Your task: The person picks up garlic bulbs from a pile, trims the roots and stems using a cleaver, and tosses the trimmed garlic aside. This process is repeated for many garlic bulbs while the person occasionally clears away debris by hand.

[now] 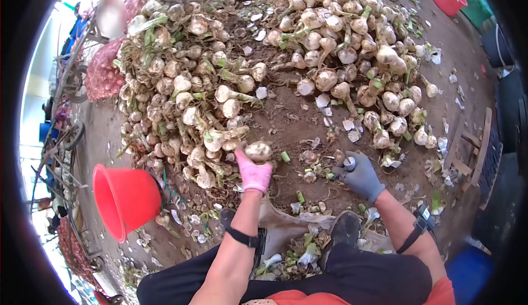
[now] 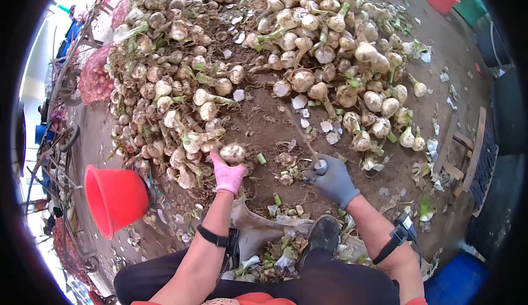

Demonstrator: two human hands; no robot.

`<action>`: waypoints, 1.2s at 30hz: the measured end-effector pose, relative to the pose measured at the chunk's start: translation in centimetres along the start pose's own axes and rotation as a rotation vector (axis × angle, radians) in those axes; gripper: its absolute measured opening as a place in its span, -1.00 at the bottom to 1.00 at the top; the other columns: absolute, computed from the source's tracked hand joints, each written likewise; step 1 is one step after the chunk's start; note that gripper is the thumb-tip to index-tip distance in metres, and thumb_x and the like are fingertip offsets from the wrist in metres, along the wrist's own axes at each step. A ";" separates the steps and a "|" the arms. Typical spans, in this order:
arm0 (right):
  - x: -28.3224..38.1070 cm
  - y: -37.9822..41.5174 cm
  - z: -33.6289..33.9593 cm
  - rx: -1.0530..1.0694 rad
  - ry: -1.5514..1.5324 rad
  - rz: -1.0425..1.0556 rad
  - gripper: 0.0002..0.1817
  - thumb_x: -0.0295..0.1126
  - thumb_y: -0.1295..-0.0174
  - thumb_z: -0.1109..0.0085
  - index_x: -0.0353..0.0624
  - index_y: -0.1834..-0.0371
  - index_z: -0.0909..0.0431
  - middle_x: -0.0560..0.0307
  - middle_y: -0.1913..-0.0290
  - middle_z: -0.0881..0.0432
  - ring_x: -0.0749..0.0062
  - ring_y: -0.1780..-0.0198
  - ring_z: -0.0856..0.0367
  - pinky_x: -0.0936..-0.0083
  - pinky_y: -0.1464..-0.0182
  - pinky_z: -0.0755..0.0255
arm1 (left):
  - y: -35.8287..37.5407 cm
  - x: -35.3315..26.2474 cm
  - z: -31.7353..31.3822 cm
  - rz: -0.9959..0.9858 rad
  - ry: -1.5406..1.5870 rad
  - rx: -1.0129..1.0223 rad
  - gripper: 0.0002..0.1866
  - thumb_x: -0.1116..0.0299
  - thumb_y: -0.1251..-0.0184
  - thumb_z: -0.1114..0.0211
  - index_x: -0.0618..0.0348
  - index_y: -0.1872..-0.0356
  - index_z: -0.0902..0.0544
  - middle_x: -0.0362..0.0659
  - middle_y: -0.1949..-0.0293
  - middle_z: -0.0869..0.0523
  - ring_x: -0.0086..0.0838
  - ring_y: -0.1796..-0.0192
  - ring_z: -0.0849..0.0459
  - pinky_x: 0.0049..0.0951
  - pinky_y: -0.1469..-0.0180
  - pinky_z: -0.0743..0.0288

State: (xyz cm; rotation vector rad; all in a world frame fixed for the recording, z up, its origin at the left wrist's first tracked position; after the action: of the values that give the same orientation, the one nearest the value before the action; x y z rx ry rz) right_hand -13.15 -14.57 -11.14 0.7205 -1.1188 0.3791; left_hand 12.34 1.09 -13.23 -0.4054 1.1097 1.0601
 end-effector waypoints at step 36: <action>4.4 0.8 5.3 -0.317 0.540 0.228 -0.83 -0.44 -0.10 -0.24 -0.20 0.23 -0.61 -0.13 0.45 -0.64 0.00 0.36 -0.66 0.29 0.32 -0.49 | 10.0 -14.3 -6.3 0.168 0.489 0.794 -0.32 0.51 0.05 -0.58 0.17 -0.08 -0.34 -0.23 0.17 -0.65 -0.57 0.15 -0.65 -0.50 0.05 -0.59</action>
State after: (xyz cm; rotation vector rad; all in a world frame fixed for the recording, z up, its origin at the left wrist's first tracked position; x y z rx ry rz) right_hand -15.48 -18.00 -5.50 0.1864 -0.7200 0.5368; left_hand -0.16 -5.69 -1.38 0.0823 1.9165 0.5877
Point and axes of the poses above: each hand's wrist, its own y-axis away from the middle knuckle, its own z-axis out of the back of the hand, x = y × z, the point moved 7 cm from there along -y, towards the middle knuckle
